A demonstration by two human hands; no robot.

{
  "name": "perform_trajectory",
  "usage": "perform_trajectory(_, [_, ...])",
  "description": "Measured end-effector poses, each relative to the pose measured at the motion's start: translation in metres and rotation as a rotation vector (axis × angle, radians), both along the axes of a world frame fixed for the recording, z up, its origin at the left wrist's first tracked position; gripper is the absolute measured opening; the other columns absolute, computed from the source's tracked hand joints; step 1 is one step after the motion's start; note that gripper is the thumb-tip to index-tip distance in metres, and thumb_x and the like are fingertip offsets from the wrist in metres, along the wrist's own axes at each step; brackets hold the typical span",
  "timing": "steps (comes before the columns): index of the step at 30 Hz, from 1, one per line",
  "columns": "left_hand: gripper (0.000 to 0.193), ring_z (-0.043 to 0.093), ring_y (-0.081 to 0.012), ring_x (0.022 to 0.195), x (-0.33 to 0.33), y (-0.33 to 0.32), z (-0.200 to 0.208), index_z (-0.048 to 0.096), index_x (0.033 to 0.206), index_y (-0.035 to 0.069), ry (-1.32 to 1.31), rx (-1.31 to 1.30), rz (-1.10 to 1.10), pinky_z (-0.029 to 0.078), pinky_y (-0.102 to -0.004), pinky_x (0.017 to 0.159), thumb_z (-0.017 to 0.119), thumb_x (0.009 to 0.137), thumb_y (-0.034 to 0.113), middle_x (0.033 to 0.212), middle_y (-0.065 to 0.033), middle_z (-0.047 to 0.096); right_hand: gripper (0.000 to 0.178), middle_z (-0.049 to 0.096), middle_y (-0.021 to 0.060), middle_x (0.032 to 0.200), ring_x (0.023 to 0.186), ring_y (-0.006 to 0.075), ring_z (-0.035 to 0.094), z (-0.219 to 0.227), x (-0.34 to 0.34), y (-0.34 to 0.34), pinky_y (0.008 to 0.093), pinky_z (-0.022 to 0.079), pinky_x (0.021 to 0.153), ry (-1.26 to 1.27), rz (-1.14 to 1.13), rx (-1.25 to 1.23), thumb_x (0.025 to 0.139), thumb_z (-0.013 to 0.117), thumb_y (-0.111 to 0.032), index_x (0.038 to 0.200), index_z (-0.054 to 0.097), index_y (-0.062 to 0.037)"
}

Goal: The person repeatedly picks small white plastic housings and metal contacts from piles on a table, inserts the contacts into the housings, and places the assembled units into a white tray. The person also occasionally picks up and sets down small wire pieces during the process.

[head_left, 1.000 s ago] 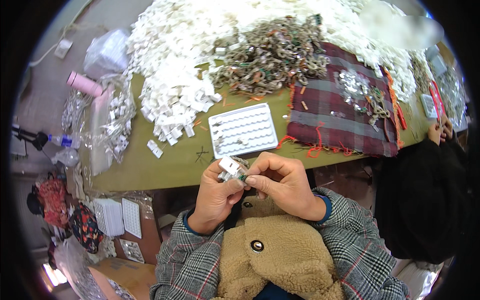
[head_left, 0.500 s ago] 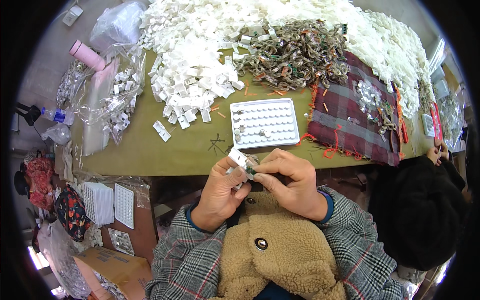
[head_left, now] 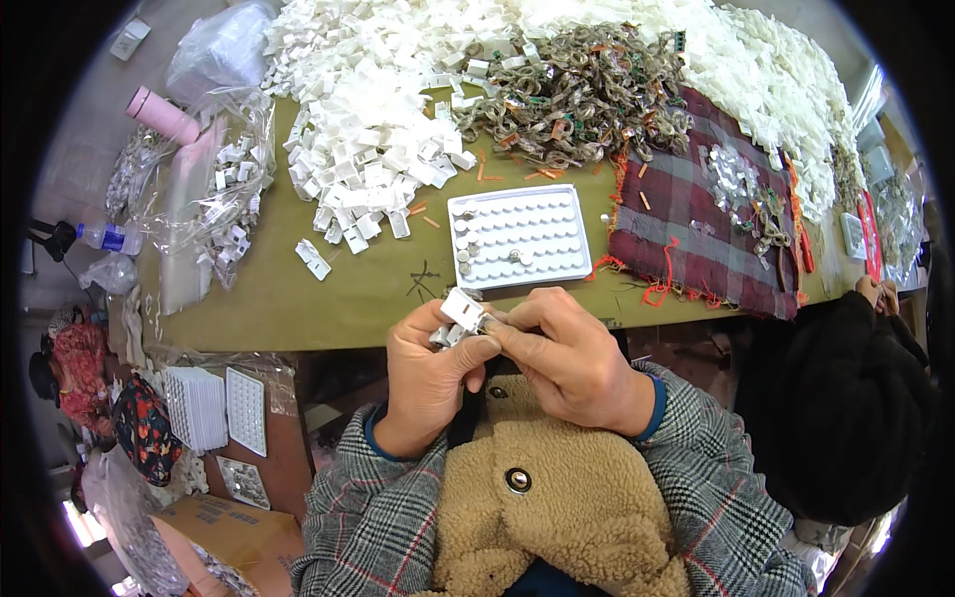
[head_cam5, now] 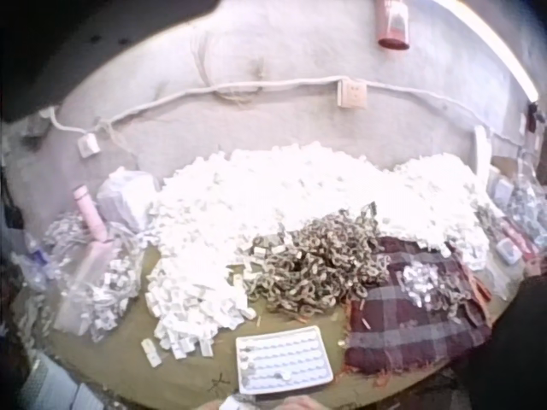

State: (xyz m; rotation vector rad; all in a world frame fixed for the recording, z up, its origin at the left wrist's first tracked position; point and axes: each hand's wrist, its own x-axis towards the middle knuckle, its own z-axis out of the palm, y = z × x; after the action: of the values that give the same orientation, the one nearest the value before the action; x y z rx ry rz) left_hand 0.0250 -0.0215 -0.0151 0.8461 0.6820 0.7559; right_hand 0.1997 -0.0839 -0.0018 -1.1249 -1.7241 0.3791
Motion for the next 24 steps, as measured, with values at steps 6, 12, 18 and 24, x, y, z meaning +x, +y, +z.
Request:
perform_trajectory(6, [0.023, 0.059, -0.0059, 0.063, 0.005, -0.001, -0.004, 0.060, 0.094, 0.002, -0.146, 0.175, 0.087, 0.043, -0.0163, 0.043, 0.077, 0.080, -0.004, 0.101, -0.0141, 0.068, 0.022, 0.065, 0.0099, 0.086, 0.080, 0.0229, 0.062, 0.008, -0.006, -0.012, 0.0337, 0.049, 0.073, 0.407, -0.061, -0.443, 0.081, 0.067, 0.004, 0.102, 0.066, -0.0008])
perform_trajectory(12, [0.026, 0.061, -0.0075, 0.066, 0.004, -0.003, -0.006, 0.058, 0.094, 0.003, -0.194, 0.265, 0.079, 0.047, -0.0163, 0.045, 0.078, 0.080, -0.004, 0.106, -0.0157, 0.065, 0.013, 0.062, 0.0088, 0.076, 0.068, 0.0206, 0.057, 0.010, -0.009, -0.014, 0.0326, 0.046, 0.062, 0.366, -0.118, -0.475, 0.080, 0.071, -0.001, 0.090, 0.063, -0.0009])
perform_trajectory(18, [0.027, 0.064, -0.0104, 0.071, 0.001, -0.005, 0.001, 0.053, 0.095, 0.004, -0.259, 0.147, 0.074, 0.047, -0.0172, 0.044, 0.076, 0.082, -0.004, 0.107, -0.0176, 0.064, 0.012, 0.058, 0.0094, 0.070, 0.065, 0.0210, 0.055, 0.005, -0.009, -0.012, 0.0337, 0.045, 0.060, 0.231, -0.138, -0.424, 0.076, 0.069, 0.000, 0.085, 0.061, -0.0005])
perform_trajectory(24, [0.028, 0.065, -0.0107, 0.070, 0.000, -0.003, 0.002, 0.053, 0.096, 0.004, -0.260, 0.059, 0.088, 0.047, -0.0174, 0.044, 0.077, 0.082, -0.002, 0.106, -0.0173, 0.065, 0.012, 0.059, 0.0107, 0.074, 0.063, 0.0210, 0.056, 0.004, -0.012, -0.007, 0.0331, 0.046, 0.058, 0.327, -0.078, -0.290, 0.078, 0.069, 0.000, 0.087, 0.061, 0.0003])
